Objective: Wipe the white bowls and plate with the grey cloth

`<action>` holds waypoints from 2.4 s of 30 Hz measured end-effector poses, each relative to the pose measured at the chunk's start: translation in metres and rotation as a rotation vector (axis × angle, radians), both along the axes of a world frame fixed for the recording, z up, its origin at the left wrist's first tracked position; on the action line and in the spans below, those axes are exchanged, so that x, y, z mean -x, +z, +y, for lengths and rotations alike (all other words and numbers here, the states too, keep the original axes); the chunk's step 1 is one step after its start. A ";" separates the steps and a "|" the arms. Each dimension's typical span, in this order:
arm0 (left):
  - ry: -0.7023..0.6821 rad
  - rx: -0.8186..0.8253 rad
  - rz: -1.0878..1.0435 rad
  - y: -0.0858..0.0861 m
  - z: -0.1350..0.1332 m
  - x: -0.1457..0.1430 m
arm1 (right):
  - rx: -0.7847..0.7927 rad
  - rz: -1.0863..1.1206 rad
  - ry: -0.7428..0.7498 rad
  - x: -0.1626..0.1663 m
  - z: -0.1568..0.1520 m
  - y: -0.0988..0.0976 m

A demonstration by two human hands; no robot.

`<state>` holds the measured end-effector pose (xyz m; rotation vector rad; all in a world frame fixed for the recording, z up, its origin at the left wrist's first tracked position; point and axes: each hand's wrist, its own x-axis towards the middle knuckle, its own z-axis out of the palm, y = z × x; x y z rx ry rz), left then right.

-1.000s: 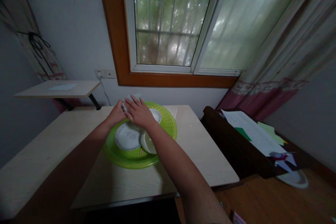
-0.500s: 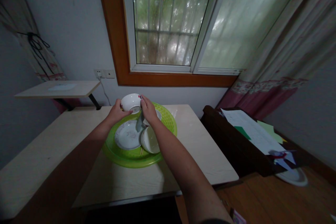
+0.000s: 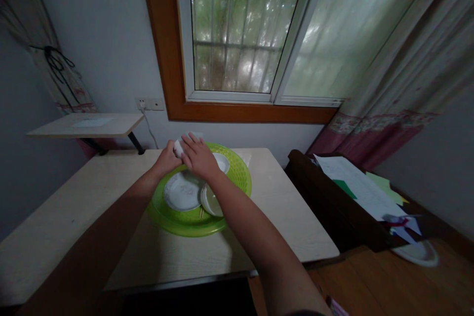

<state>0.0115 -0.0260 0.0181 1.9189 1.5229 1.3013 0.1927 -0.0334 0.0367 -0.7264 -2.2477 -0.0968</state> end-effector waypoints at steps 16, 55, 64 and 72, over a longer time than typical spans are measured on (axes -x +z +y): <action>0.083 0.013 0.054 0.004 -0.003 -0.001 | 0.409 0.610 -0.091 -0.015 0.027 -0.015; -0.074 0.155 -0.396 -0.008 0.015 0.009 | 0.569 0.697 -0.008 -0.010 0.032 -0.025; -0.184 0.152 -0.440 -0.013 0.018 0.006 | 0.586 0.671 -0.018 -0.018 0.035 -0.023; -0.082 0.128 -0.264 -0.015 0.019 0.010 | 0.450 0.526 -0.038 -0.024 0.036 -0.022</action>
